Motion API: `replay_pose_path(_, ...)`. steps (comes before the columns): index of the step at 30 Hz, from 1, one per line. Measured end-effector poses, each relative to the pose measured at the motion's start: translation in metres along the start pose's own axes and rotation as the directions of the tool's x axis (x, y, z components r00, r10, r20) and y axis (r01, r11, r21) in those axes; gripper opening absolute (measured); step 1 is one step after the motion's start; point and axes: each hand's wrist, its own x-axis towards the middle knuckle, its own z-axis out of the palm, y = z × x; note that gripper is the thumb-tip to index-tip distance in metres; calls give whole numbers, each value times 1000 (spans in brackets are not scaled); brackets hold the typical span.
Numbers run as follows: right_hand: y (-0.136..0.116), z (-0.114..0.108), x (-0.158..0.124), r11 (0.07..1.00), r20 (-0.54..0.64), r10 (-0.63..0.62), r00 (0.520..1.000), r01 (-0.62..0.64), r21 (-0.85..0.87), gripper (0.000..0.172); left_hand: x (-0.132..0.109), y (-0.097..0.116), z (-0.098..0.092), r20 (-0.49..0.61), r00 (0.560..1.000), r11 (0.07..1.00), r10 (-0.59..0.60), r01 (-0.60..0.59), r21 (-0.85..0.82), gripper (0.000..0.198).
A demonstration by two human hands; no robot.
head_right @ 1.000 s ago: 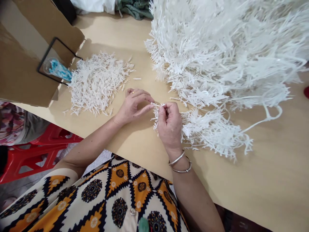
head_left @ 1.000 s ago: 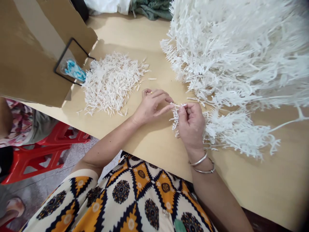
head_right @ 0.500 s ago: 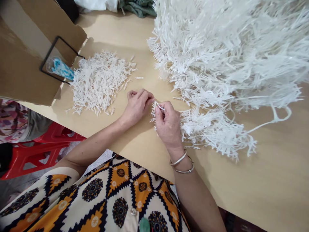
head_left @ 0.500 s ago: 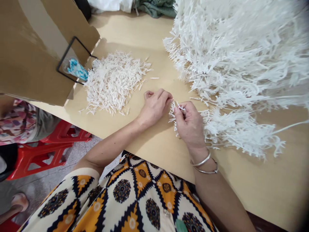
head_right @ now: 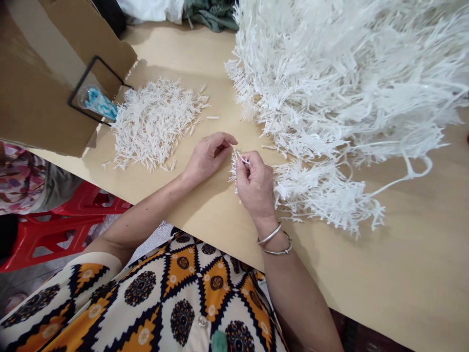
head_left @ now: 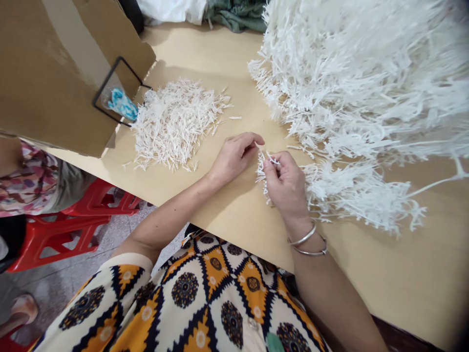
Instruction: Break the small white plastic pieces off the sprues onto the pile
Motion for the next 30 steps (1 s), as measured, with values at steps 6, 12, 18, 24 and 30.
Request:
replay_pose_path(6,7,3,1,999,-14,-38,999,38,32,14,2,-10,6,7,997,994,77,-77,81,13)
replay_pose_path(12,12,4,6,997,-100,-56,993,61,51,20,3,-10,7,60,984,974,170,-177,141,16)
replay_pose_path(18,13,12,10,998,-181,-69,981,70,1,21,1,-4,0,-41,993,991,109,-105,86,17)
replay_pose_path(24,5,15,8,999,-191,-39,981,42,12,18,2,0,-2,66,986,975,151,-159,152,24)
replay_pose_path(30,1,11,8,1000,-160,-5,987,8,18,16,0,3,1,-3,990,988,143,-143,62,36)
